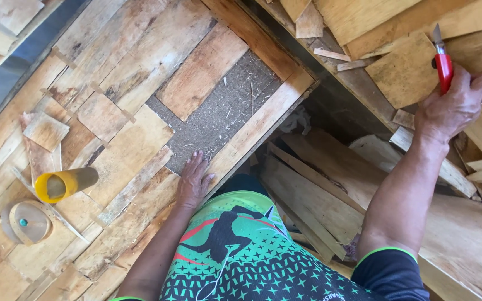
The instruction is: Fitting and trimming small wood pieces onto a larger panel using a utility knife and adhesive tape.
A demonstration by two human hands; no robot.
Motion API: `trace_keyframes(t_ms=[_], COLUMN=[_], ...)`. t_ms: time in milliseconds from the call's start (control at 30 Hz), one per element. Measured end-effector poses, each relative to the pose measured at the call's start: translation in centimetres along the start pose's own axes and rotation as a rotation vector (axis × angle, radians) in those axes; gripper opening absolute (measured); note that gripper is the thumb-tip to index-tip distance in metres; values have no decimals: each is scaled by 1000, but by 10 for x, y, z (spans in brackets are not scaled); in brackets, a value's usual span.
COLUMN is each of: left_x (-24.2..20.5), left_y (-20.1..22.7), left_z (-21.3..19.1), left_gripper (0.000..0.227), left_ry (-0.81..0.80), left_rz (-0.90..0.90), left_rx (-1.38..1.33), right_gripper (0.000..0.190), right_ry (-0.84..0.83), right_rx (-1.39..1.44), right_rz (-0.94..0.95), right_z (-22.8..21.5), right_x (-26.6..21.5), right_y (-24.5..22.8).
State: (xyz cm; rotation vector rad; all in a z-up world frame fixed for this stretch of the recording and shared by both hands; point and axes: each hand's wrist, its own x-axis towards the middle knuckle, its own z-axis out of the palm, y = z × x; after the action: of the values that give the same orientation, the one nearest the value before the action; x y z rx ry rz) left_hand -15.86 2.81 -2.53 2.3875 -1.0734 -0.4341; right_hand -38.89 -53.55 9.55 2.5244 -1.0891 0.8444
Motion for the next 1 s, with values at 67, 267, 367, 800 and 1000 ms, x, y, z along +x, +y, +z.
trace_keyframes(t_ms=[67, 267, 367, 800, 1000], left_x=[1, 0, 1, 35, 45], left_y=[4, 2, 2, 43, 7], left_z=[-4, -2, 0, -39, -2], left_gripper=[51, 52, 53, 33, 26], left_ry=[-9, -28, -27, 278, 452], left_rz=[-15, -42, -49, -349, -485], left_rx=[-8, -35, -32, -316, -1127], right_gripper=[17, 15, 11, 9, 5], right_ry=[-11, -87, -145, -767, -1019], right_rx=[33, 85, 84, 1290, 1300], right_rz=[29, 46, 39, 535, 366], right_z=[21, -2, -38, -14, 20], right_x=[-10, -6, -12, -24, -59], right_y=[21, 25, 13, -240, -341])
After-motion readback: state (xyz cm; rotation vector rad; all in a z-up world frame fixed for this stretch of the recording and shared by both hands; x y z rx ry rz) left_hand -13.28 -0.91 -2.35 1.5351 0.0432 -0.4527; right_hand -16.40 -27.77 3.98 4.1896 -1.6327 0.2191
